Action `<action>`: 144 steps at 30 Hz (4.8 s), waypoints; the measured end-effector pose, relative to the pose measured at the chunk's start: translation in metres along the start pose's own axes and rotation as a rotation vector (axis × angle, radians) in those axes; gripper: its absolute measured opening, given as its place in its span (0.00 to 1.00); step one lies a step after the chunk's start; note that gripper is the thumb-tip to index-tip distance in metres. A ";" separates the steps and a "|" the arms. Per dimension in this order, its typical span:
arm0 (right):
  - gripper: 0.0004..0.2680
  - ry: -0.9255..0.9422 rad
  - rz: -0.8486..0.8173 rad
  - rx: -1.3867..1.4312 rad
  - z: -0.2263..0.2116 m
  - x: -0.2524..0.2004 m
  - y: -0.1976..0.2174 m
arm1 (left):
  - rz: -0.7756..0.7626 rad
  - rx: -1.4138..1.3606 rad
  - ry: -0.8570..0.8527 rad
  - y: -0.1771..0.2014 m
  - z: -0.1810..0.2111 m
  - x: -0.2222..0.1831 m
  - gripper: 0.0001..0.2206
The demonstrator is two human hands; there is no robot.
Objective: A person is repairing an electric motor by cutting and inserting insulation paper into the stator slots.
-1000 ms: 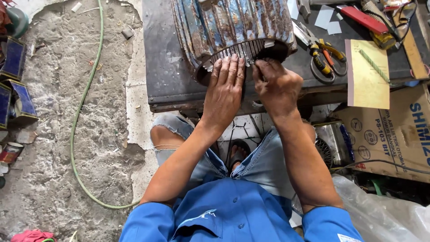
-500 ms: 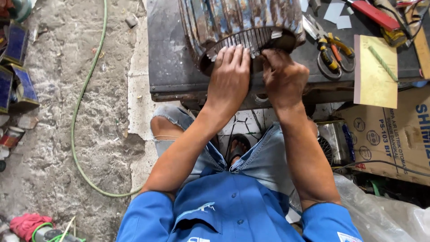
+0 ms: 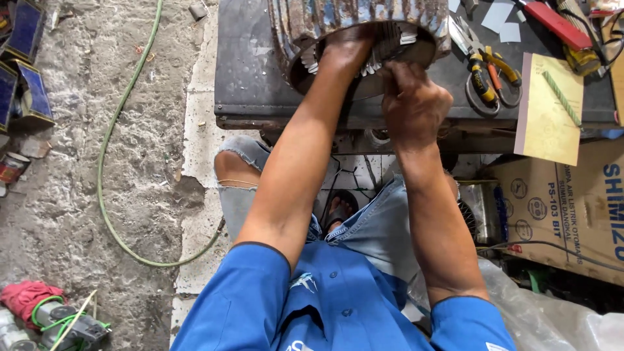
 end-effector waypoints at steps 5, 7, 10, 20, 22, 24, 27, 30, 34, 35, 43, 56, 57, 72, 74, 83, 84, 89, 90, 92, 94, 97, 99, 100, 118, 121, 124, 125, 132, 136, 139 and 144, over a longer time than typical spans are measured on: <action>0.04 -0.007 -0.030 0.004 0.003 -0.001 0.004 | 0.008 0.034 -0.012 0.010 0.019 -0.012 0.10; 0.05 -0.010 -0.038 -0.005 0.004 0.000 0.002 | 0.018 0.044 -0.016 0.014 0.022 -0.014 0.10; 0.04 -0.008 -0.012 -0.015 0.003 -0.002 0.001 | 0.027 0.058 -0.019 0.015 0.023 -0.019 0.09; 0.04 -0.022 0.004 -0.007 0.005 -0.004 -0.001 | 0.064 0.093 -0.042 0.004 0.000 -0.059 0.09; 0.04 -0.015 -0.005 0.018 0.005 -0.005 -0.002 | 0.084 0.102 -0.043 -0.003 -0.022 -0.073 0.09; 0.05 -0.005 0.012 0.007 0.005 -0.007 -0.002 | 0.103 0.110 -0.038 -0.004 -0.038 -0.088 0.09; 0.03 -0.012 -0.004 0.009 0.006 -0.007 -0.003 | 0.126 0.116 -0.035 -0.006 -0.056 -0.106 0.08; 0.05 -0.015 -0.025 0.048 0.008 -0.010 -0.004 | 0.150 0.128 -0.040 -0.001 -0.062 -0.118 0.08; 0.04 -0.012 -0.026 0.074 0.009 -0.009 -0.002 | 0.168 0.141 -0.050 0.000 -0.068 -0.133 0.08; 0.03 -0.007 -0.030 0.089 0.008 -0.009 0.000 | 0.173 0.144 -0.049 0.000 -0.070 -0.138 0.08; 0.04 -0.048 0.025 0.121 0.007 -0.007 -0.003 | 0.223 0.178 -0.065 0.010 -0.066 -0.129 0.08; 0.04 -0.038 0.078 0.065 0.001 -0.013 -0.007 | 0.290 0.215 -0.110 0.034 0.011 -0.059 0.08; 0.02 -0.042 0.095 0.072 0.000 -0.014 -0.008 | 0.296 0.220 -0.116 0.036 0.013 -0.060 0.08; 0.04 -0.154 -0.095 -0.010 0.117 -0.005 -0.003 | 0.443 0.172 -0.192 0.053 0.069 -0.095 0.15; 0.06 -0.152 -0.201 -0.094 0.133 0.002 -0.023 | 0.386 0.206 -0.151 0.058 0.076 -0.108 0.20; 0.03 -0.138 -0.245 -0.344 0.153 0.004 -0.068 | 0.220 0.487 -0.080 0.034 0.072 -0.147 0.38; 0.04 -0.196 -0.210 -0.235 0.150 0.006 -0.062 | 0.217 0.551 -0.073 0.030 0.072 -0.149 0.41; 0.09 -0.331 -0.177 -0.024 0.147 0.008 -0.044 | 0.282 0.574 -0.061 0.031 0.055 -0.131 0.47; 0.09 -0.351 -0.154 0.053 0.147 0.008 -0.043 | 0.335 0.651 -0.036 0.032 0.052 -0.126 0.55; 0.07 -0.378 -0.130 0.116 0.137 0.016 -0.026 | 0.298 0.703 -0.016 0.030 0.053 -0.127 0.57; 0.04 -0.410 -0.104 0.178 0.135 0.018 -0.017 | 0.259 0.756 0.000 0.031 0.059 -0.133 0.59; 0.04 -0.499 -0.017 0.195 0.136 0.014 -0.005 | 0.220 0.741 -0.002 0.029 0.063 -0.144 0.57; 0.04 -0.468 0.004 0.306 0.125 0.016 0.014 | 0.166 0.828 0.003 0.012 0.054 -0.148 0.54; 0.04 -0.469 0.004 0.306 0.121 0.016 0.019 | 0.166 0.828 0.002 0.020 0.059 -0.154 0.54; 0.05 -0.678 0.197 0.592 0.053 -0.042 0.097 | 0.142 1.047 -0.067 0.052 0.073 -0.181 0.40; 0.04 -0.705 0.253 0.637 0.046 -0.050 0.107 | 0.191 1.016 -0.091 0.057 0.076 -0.188 0.27; 0.06 -0.691 0.259 0.654 0.030 -0.056 0.114 | 0.173 1.018 -0.130 0.066 0.088 -0.199 0.27; 0.05 -0.619 0.243 0.675 0.025 -0.063 0.112 | 0.161 0.685 -0.200 0.065 0.092 -0.201 0.30; 0.06 0.075 0.117 0.472 -0.022 -0.042 0.094 | 0.053 -0.887 -0.008 0.030 0.086 -0.227 0.26; 0.09 0.004 0.054 0.660 -0.042 -0.034 0.094 | 0.112 -1.098 0.140 0.041 0.070 -0.232 0.17; 0.17 -0.478 -0.106 0.914 -0.048 -0.033 0.093 | 0.232 -1.088 0.167 0.048 0.067 -0.237 0.13; 0.06 -0.974 -0.282 1.104 -0.052 -0.046 0.069 | 0.322 -1.086 0.135 0.051 0.064 -0.240 0.11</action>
Point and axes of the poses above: each hand's wrist, its own x-axis towards the middle knuckle, its own y-axis out of the back of the hand, z = x × y, the point moved 2 cm from there along x, towards the middle knuckle, and after that the axes turned 1 degree about -z, right-handed, at the moved point
